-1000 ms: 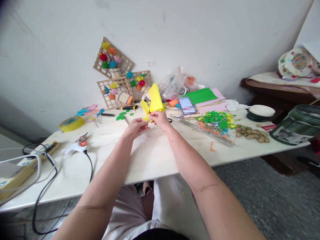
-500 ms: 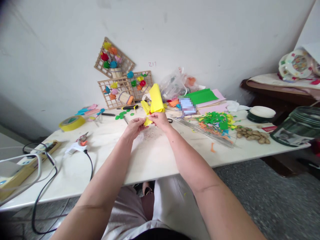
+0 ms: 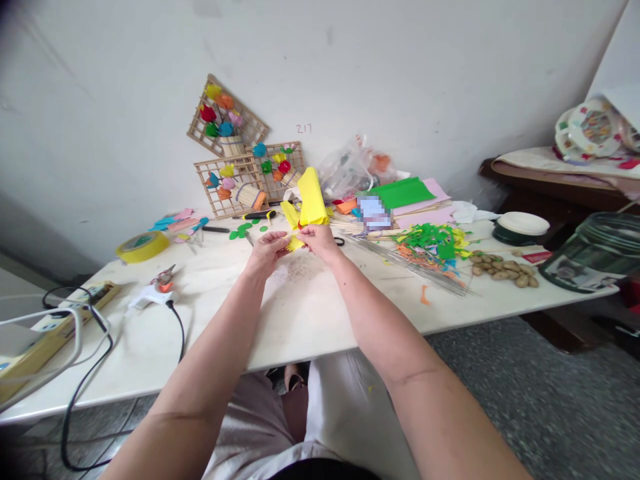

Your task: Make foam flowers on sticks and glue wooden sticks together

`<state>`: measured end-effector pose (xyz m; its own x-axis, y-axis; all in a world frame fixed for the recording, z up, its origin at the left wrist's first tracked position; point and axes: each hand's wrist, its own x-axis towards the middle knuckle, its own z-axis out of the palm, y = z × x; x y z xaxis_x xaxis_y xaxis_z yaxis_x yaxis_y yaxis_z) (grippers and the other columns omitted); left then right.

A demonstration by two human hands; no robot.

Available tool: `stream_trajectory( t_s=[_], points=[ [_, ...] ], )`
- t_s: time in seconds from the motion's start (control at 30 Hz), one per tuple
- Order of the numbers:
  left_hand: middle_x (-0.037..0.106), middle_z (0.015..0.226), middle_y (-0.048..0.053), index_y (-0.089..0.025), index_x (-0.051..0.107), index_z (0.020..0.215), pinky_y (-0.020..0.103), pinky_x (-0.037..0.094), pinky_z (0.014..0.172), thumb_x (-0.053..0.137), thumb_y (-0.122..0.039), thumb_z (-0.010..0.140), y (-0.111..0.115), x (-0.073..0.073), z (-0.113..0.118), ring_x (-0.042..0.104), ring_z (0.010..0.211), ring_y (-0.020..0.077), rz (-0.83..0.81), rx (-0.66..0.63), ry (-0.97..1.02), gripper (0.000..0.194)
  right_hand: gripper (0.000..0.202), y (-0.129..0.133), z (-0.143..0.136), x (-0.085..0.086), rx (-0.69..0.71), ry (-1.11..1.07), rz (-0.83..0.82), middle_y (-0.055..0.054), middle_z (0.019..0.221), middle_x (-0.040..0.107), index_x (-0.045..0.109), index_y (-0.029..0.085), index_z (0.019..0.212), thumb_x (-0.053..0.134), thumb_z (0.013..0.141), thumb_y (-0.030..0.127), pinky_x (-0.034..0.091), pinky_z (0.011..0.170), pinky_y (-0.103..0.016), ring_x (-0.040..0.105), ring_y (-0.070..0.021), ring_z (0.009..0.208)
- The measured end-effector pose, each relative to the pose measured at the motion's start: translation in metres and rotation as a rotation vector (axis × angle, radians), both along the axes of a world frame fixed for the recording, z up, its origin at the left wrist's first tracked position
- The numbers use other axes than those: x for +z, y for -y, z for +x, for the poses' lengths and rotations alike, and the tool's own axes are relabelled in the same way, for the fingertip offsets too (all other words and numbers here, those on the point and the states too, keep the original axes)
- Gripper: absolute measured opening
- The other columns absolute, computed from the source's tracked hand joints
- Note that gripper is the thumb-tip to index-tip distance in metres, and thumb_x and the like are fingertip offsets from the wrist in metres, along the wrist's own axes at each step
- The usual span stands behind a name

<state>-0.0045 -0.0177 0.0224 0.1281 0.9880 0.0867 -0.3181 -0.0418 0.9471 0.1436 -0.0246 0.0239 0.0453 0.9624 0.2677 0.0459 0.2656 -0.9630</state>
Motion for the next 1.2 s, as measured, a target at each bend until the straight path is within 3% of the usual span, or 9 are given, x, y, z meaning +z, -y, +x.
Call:
stream_trajectory(
  t_s=[0.23,0.4,0.53,0.73,1.2],
  points=[
    [0.059,0.066,-0.002,-0.015,0.059,0.078,0.022,0.048,0.059,0.077,-0.045,0.055,0.0022,0.0027,-0.0002,0.056,0.058,0.0078,-0.012,-0.036,0.021,0.042,0.025,-0.0001,-0.0001,-0.0015,0.009,0.015,0.013,0.006,0.043,0.048,0.06,0.015,0.065,0.071,0.06,0.037,0.028,0.033,-0.017,0.04,-0.0052,0.035],
    [0.062,0.073,0.001,-0.012,0.061,0.077,0.024,0.048,0.066,0.083,-0.029,0.05,0.0014,-0.0024,0.0006,0.059,0.066,0.0093,-0.044,-0.195,-0.027,0.038,0.023,0.0011,-0.0007,-0.001,0.03,0.017,0.037,0.007,0.041,0.046,0.06,0.015,0.065,0.068,0.061,0.035,0.029,0.034,-0.018,0.038,-0.0047,0.035],
    [0.056,0.059,-0.002,-0.012,0.054,0.062,0.024,0.049,0.064,0.082,-0.025,0.05,0.0016,-0.0038,0.0007,0.055,0.056,0.0074,-0.052,-0.154,-0.049,0.033,0.02,0.0001,-0.0015,-0.0012,0.026,0.007,0.032,0.007,0.042,0.047,0.059,0.015,0.065,0.067,0.06,0.033,0.028,0.034,-0.017,0.039,-0.0052,0.035],
    [0.062,0.064,0.001,-0.011,0.06,0.068,0.022,0.048,0.06,0.081,-0.033,0.05,0.0017,-0.0017,0.0022,0.057,0.059,0.0086,0.001,-0.087,-0.048,0.035,0.019,-0.0006,-0.0015,-0.0034,0.05,0.043,0.025,0.007,0.042,0.046,0.059,0.015,0.066,0.065,0.064,0.034,0.028,0.036,-0.018,0.039,-0.006,0.036],
    [0.065,0.066,0.002,-0.011,0.064,0.071,0.021,0.046,0.058,0.078,-0.027,0.052,-0.004,-0.0058,-0.0042,0.058,0.06,0.0095,0.054,-0.09,-0.106,0.028,0.021,0.001,-0.0011,-0.0021,0.093,0.008,0.053,0.006,0.043,0.05,0.061,0.014,0.068,0.067,0.06,0.032,0.033,0.036,-0.018,0.042,-0.0063,0.038]
  ],
)
